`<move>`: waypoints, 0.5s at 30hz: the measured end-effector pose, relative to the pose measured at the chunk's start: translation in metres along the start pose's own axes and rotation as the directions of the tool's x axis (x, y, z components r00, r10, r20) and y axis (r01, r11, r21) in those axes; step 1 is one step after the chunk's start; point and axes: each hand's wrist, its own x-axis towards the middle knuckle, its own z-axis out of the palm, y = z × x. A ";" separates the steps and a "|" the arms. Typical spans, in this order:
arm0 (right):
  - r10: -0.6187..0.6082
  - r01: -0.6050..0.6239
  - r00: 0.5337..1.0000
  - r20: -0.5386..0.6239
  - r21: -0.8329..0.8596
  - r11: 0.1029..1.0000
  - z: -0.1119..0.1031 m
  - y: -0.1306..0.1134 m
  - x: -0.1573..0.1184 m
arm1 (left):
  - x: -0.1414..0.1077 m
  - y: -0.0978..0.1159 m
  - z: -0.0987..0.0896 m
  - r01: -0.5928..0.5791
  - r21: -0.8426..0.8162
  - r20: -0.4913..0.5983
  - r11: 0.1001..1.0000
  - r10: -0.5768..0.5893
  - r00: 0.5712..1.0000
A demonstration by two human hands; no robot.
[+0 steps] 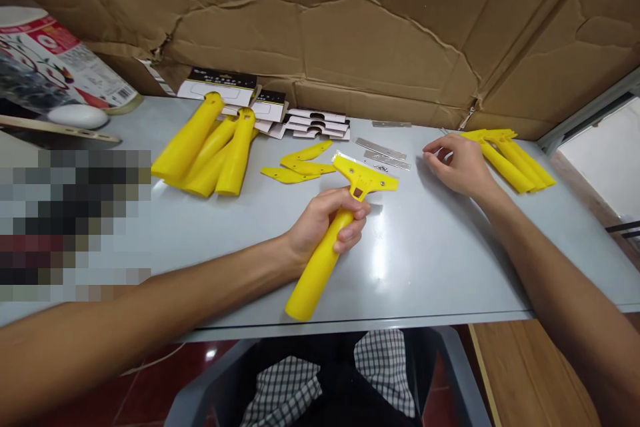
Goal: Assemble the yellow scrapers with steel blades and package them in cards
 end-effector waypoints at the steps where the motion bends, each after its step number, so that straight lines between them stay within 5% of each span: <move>1: 0.000 0.000 1.000 -0.003 -0.011 1.000 -0.002 0.000 0.000 | 0.000 0.000 0.000 -0.003 -0.001 -0.003 1.000 0.003 1.000; 9: 0.060 -0.108 0.972 -0.228 -0.202 0.973 -0.050 0.014 0.009 | -0.001 0.000 0.001 -0.025 0.044 -0.013 0.999 0.026 1.000; 15: 0.225 -0.197 0.974 0.030 -0.383 0.902 -0.055 0.033 0.006 | 0.000 0.012 -0.003 -0.069 0.055 -0.077 0.996 0.073 0.994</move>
